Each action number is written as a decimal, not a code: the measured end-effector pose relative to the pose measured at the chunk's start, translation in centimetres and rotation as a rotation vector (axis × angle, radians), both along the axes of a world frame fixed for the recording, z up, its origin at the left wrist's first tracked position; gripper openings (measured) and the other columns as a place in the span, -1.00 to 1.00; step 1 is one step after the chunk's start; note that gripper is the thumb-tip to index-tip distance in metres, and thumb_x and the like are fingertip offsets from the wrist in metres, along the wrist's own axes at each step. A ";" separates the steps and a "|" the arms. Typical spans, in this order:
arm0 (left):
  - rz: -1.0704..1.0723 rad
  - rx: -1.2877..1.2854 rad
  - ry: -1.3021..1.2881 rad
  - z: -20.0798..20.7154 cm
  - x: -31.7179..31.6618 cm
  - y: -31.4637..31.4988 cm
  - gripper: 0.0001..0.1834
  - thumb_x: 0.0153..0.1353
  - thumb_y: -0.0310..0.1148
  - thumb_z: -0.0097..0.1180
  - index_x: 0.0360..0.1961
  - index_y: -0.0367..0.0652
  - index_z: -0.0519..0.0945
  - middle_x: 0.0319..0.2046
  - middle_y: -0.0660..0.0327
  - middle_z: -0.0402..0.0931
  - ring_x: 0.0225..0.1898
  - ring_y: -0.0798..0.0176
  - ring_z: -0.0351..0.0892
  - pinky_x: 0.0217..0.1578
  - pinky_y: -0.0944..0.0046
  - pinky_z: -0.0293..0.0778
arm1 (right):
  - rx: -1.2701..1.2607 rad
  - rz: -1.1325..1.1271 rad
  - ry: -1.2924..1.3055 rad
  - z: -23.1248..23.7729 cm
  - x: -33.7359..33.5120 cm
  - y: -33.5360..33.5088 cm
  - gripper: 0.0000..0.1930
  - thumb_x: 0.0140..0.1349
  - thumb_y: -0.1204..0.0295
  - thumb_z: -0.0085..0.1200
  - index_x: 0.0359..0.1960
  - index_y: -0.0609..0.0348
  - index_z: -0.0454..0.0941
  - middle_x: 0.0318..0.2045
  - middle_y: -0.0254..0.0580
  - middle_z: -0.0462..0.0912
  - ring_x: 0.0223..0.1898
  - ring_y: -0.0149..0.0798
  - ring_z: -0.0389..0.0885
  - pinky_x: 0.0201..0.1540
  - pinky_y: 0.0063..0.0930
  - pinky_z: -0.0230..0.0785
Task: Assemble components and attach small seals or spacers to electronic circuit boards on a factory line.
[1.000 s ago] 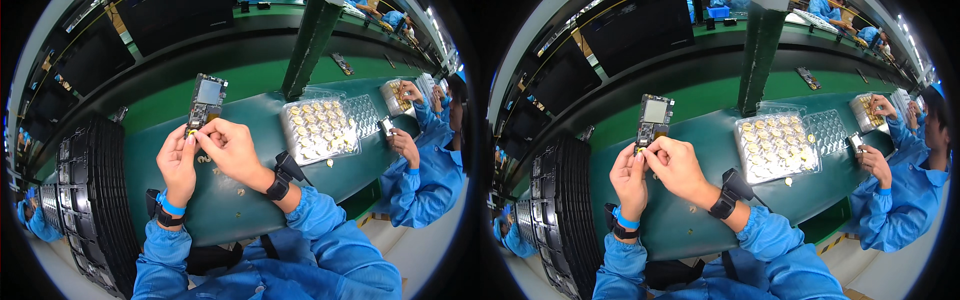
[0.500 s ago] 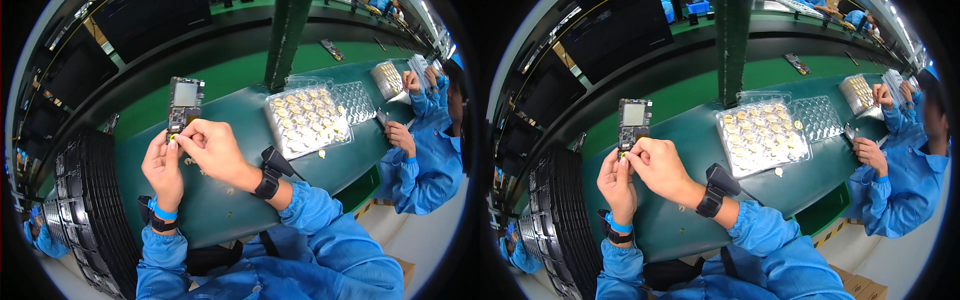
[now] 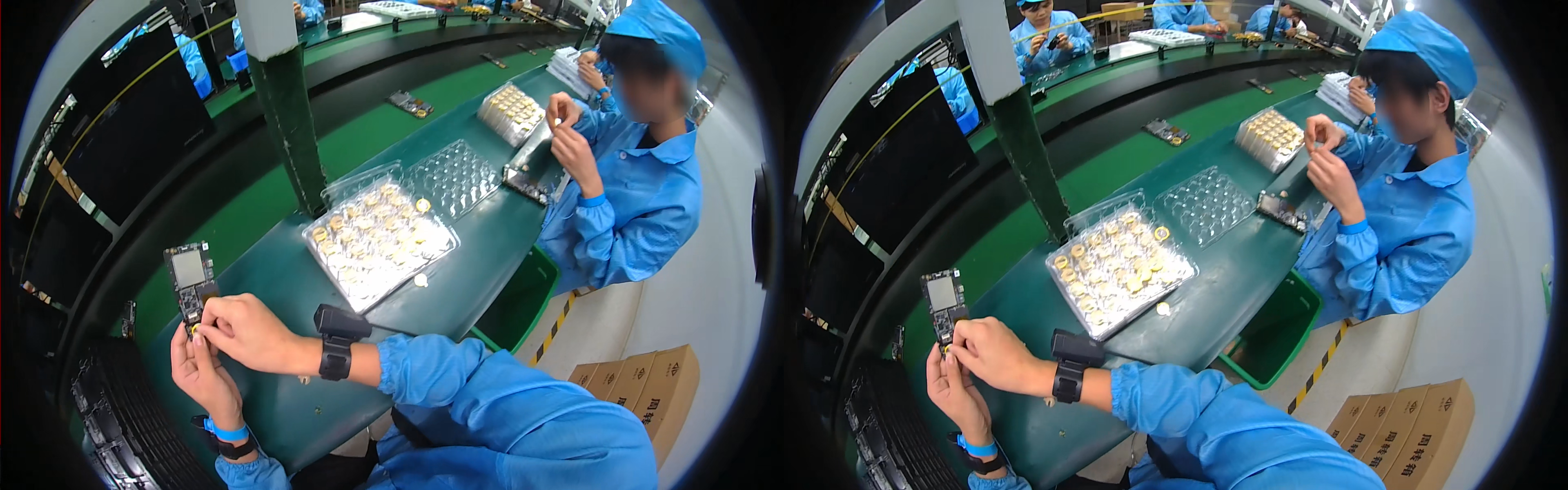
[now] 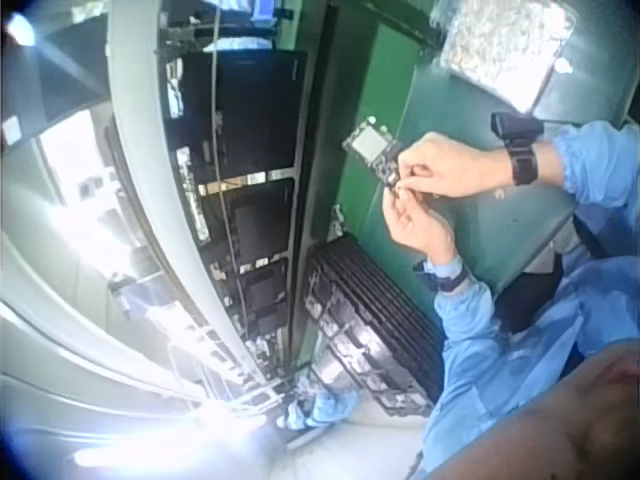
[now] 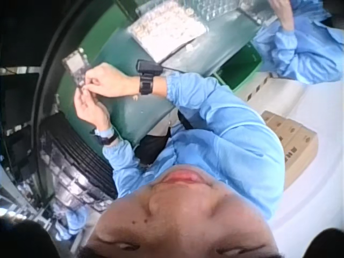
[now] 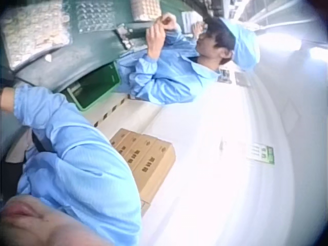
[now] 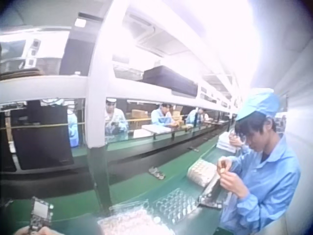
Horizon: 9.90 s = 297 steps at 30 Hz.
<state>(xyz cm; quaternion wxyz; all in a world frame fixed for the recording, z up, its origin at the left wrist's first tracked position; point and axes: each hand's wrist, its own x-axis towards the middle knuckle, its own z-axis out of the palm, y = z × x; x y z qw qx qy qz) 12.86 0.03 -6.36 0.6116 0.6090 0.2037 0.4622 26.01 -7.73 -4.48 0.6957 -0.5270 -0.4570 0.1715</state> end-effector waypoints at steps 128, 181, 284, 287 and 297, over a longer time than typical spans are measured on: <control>0.093 -0.006 -0.073 -0.9 0.3 0.5 -0.58 0.57 -0.39 0.06 0.35 -0.37 0.48 0.09 0.12 0.66 0.06 0.35 0.64 0.07 0.29 0.63 | -0.168 0.156 0.089 1.3 -0.8 -1.6 -0.85 0.30 0.65 0.27 -0.17 0.27 0.55 -0.27 -0.35 0.65 -0.30 -0.55 0.64 -0.24 -0.66 0.51; -0.059 0.093 0.016 1.6 0.7 -0.5 -0.58 0.58 -0.51 -0.06 0.37 -0.45 0.40 0.14 -0.04 0.64 0.15 0.20 0.67 0.17 0.20 0.65 | -0.059 0.023 -0.130 1.1 1.0 -0.3 -0.93 0.34 0.62 0.23 -0.20 0.41 0.67 -0.27 -0.11 0.57 -0.39 -0.26 0.61 -0.30 -0.39 0.46; -0.025 -0.053 -0.165 2.2 0.2 -0.3 -0.55 0.51 -0.58 0.04 0.36 -0.53 0.39 0.07 -0.12 0.65 0.02 0.14 0.74 0.03 0.21 0.74 | 0.132 0.002 -0.527 0.9 -0.1 -0.3 -0.57 0.17 0.80 0.16 0.11 0.36 0.67 -0.18 -0.09 0.48 -0.30 -0.18 0.60 -0.23 -0.36 0.51; -0.019 -0.077 -0.198 2.3 0.4 -0.5 -0.55 0.52 -0.57 0.04 0.36 -0.53 0.39 0.06 -0.12 0.66 0.01 0.15 0.74 0.02 0.22 0.74 | 0.134 -0.002 -0.542 1.1 0.0 -0.5 -0.59 0.18 0.80 0.16 0.10 0.38 0.66 -0.19 -0.09 0.48 -0.31 -0.19 0.60 -0.24 -0.37 0.50; 0.023 -0.061 -0.155 1.8 0.1 -0.2 -0.57 0.53 -0.54 0.04 0.33 -0.53 0.41 -0.01 -0.09 0.69 -0.04 0.17 0.75 -0.03 0.24 0.75 | 0.142 0.035 -0.504 0.7 -0.4 -0.2 -0.62 0.18 0.78 0.15 0.07 0.44 0.65 -0.21 -0.10 0.47 -0.33 -0.20 0.56 -0.29 -0.33 0.46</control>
